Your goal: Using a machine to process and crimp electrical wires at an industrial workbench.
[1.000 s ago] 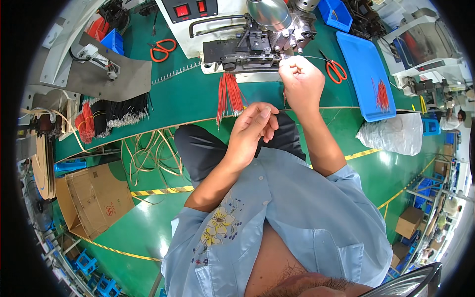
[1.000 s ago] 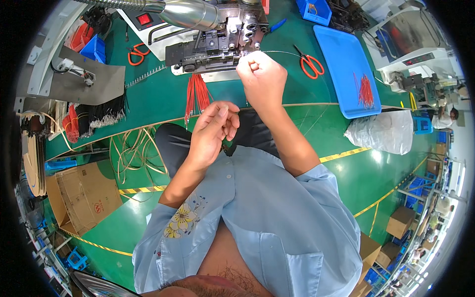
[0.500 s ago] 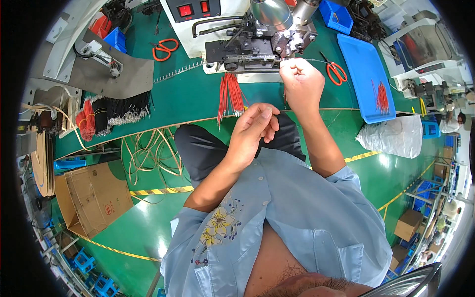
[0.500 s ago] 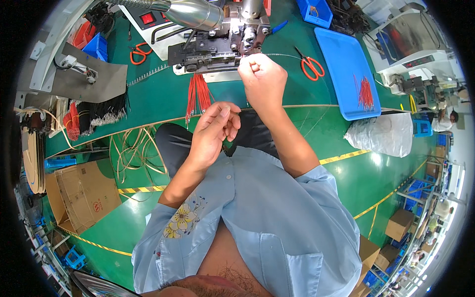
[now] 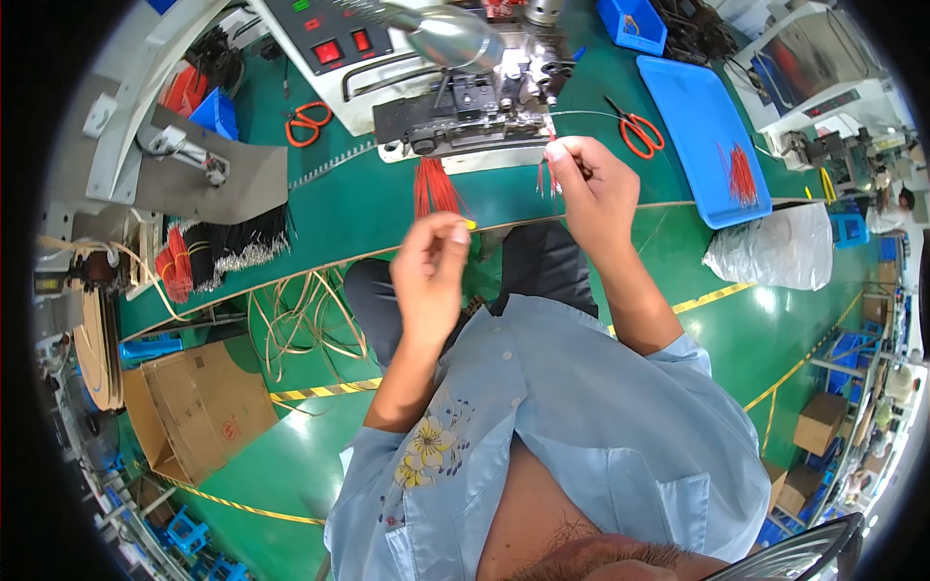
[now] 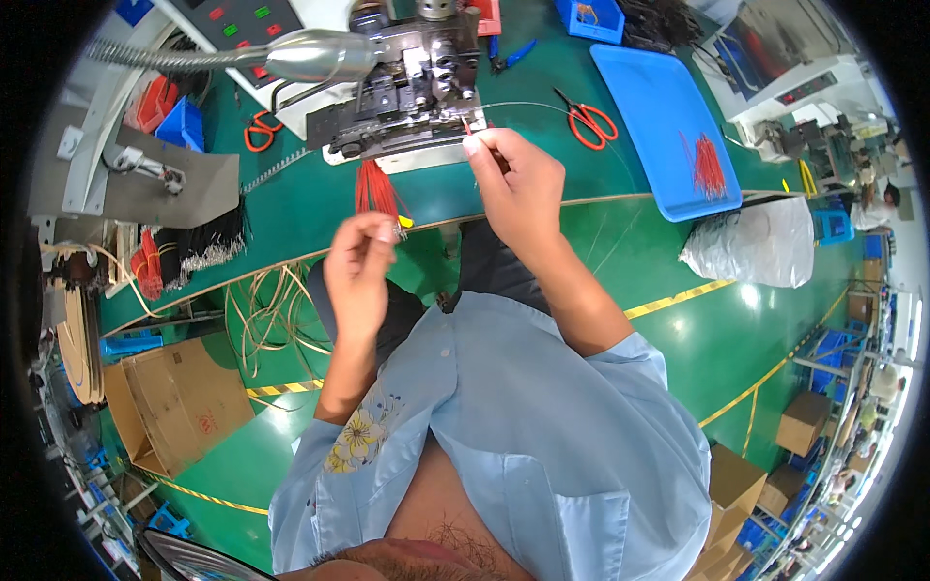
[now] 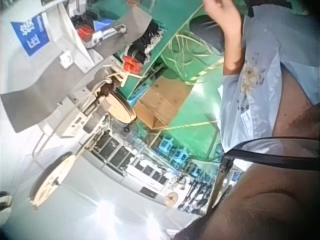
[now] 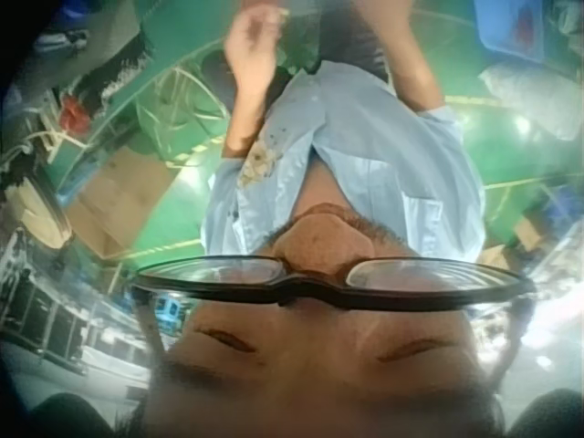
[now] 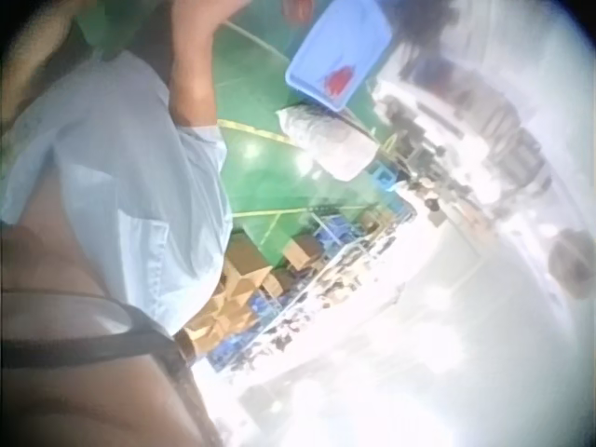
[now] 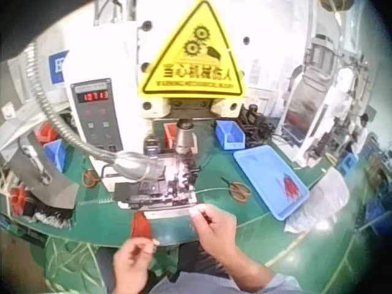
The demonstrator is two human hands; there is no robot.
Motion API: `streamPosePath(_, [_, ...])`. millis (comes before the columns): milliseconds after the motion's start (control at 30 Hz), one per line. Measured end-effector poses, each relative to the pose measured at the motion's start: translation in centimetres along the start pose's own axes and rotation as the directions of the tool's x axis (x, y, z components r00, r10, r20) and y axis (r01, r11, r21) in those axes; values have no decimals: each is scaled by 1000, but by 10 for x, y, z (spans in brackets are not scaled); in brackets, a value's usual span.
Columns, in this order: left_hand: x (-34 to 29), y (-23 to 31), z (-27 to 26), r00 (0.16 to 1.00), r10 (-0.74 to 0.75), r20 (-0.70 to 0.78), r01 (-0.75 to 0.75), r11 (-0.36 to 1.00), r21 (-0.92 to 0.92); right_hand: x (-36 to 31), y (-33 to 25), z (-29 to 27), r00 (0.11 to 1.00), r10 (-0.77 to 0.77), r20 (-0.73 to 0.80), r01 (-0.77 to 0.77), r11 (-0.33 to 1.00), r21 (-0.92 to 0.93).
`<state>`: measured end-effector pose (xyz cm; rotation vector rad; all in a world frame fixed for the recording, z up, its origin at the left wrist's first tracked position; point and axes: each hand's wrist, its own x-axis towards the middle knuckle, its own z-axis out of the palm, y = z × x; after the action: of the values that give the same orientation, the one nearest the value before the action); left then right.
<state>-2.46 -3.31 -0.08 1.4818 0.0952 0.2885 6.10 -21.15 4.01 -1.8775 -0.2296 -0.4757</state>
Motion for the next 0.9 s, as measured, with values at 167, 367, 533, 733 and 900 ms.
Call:
streamPosePath(167, [24, 15, -15, 954, 294, -63, -138, 616, 776, 16, 12, -78, 997, -58, -42, 41, 947, -319])
streamPosePath(367, [36, 4, -21, 983, 166, 72, -118, 291, 949, 71, 115, -210, 997, 33, -75, -78, 654, -753])
streamPosePath(533, [41, 1, -7, 990, 119, 80, -103, 202, 974, 75, 164, -251, 971, 131, -198, -235, 407, -883])
streamPosePath(733, [40, 2, -7, 992, 103, 70, -87, 176, 980, 79, 194, -285, 958, 83, -273, -285, 255, -924])
streamPosePath(900, [45, -2, -10, 991, 122, 61, -87, 225, 970, 76, 168, -279, 956, 67, -287, -293, 317, -902])
